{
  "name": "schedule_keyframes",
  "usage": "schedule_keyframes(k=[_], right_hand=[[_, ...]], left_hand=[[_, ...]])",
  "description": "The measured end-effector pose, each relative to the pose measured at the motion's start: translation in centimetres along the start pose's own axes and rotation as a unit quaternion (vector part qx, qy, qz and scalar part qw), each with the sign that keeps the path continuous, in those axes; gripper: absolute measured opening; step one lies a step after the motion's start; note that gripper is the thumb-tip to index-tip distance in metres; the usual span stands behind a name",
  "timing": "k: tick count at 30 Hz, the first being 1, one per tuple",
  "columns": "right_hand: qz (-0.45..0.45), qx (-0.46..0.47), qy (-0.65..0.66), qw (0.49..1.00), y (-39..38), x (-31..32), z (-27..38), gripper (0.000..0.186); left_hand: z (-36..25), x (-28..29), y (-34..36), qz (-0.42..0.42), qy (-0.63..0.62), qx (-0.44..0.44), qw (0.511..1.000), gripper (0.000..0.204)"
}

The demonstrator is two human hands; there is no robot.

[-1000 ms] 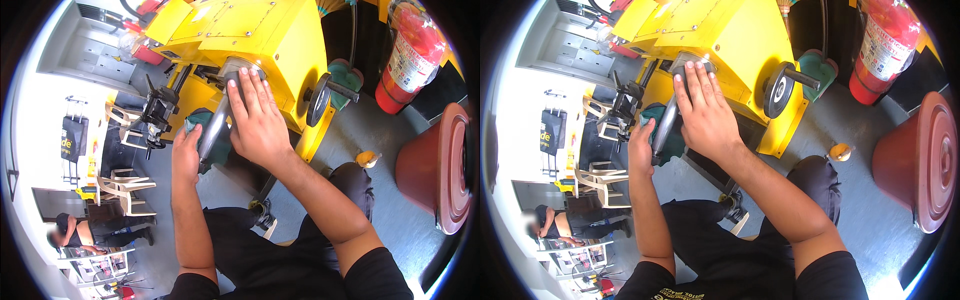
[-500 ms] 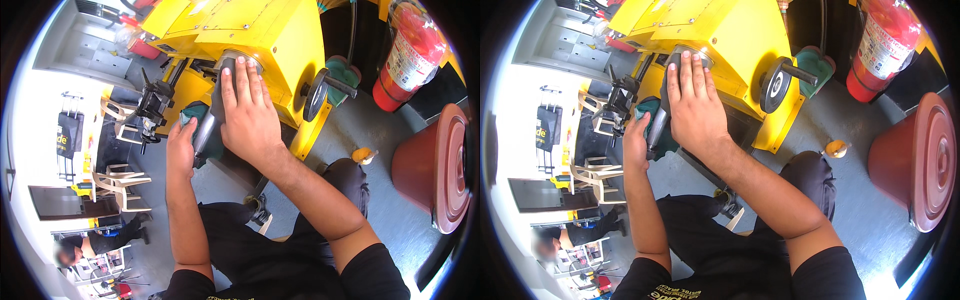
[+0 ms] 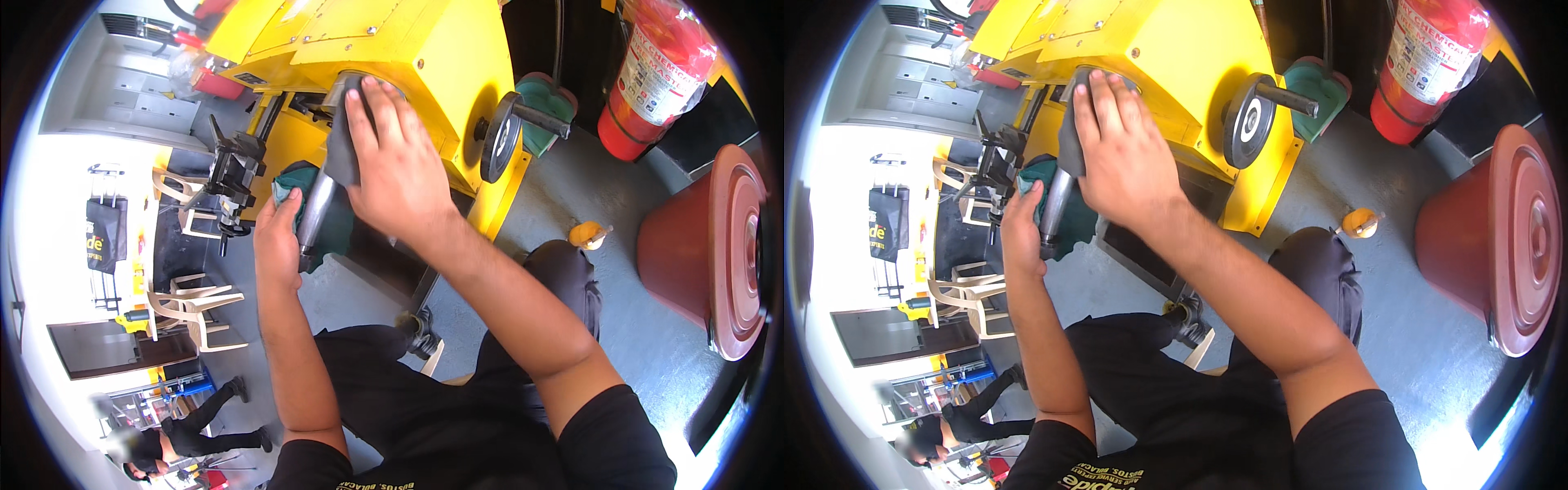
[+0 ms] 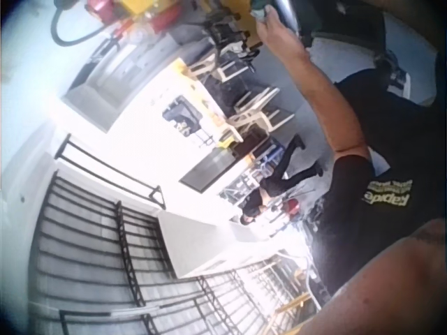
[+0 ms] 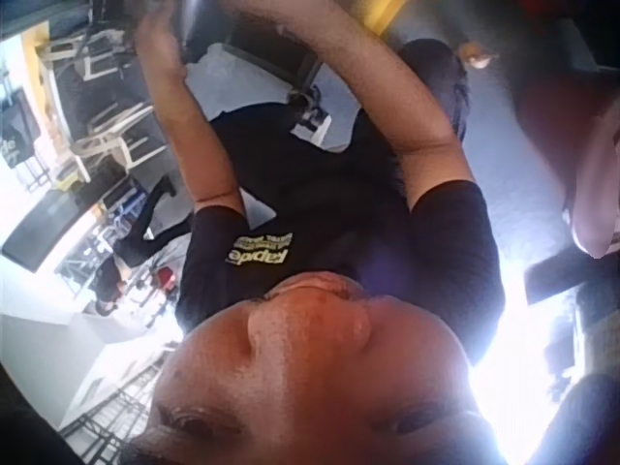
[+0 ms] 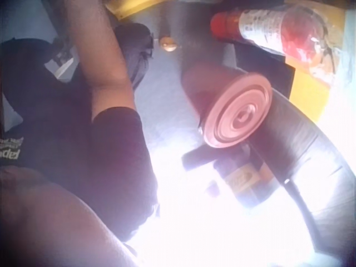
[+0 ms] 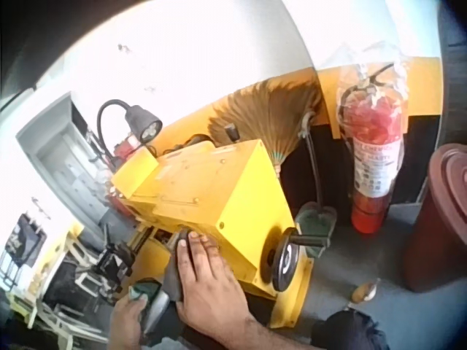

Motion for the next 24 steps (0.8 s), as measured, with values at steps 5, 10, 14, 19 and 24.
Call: schedule_keyframes(k=[5, 10, 14, 19, 24], right_hand=[[-0.031, -0.026, 0.029, 0.999, -0.9, 0.2, 0.7, 0.082], [-0.026, -0.059, 0.009, 0.998, -0.5, 0.7, -0.2, 0.079], [-0.028, -0.049, 0.043, 0.997, -0.9, 0.6, -0.4, 0.073], [-0.023, -0.034, 0.035, 0.999, -1.6, -0.2, 0.0, 0.07], [-0.044, -0.058, 0.091, 0.993, -1.7, -0.3, -0.4, 0.081]], left_hand=[[0.2, 0.2, 0.0, 0.0, 0.037, 0.005, 0.999, 0.042], [0.1, 0.6, -0.2, -0.025, 0.065, -0.003, 0.998, 0.041], [0.2, 0.7, 0.4, -0.008, 0.058, -0.002, 0.998, 0.038], [0.2, 0.4, 0.4, -0.005, 0.066, -0.01, 0.998, 0.036], [-0.3, 0.3, 0.2, -0.017, 0.089, -0.023, 0.996, 0.036]])
Point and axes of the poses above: each hand's wrist, its own y-axis towards the middle knuckle, its own x-axis out of the back of the hand, z = x × y, the point moved 10 cm from there along y, towards the middle knuckle, and after that the axes turned 5 degrees about -y, right-handed, at the moved point
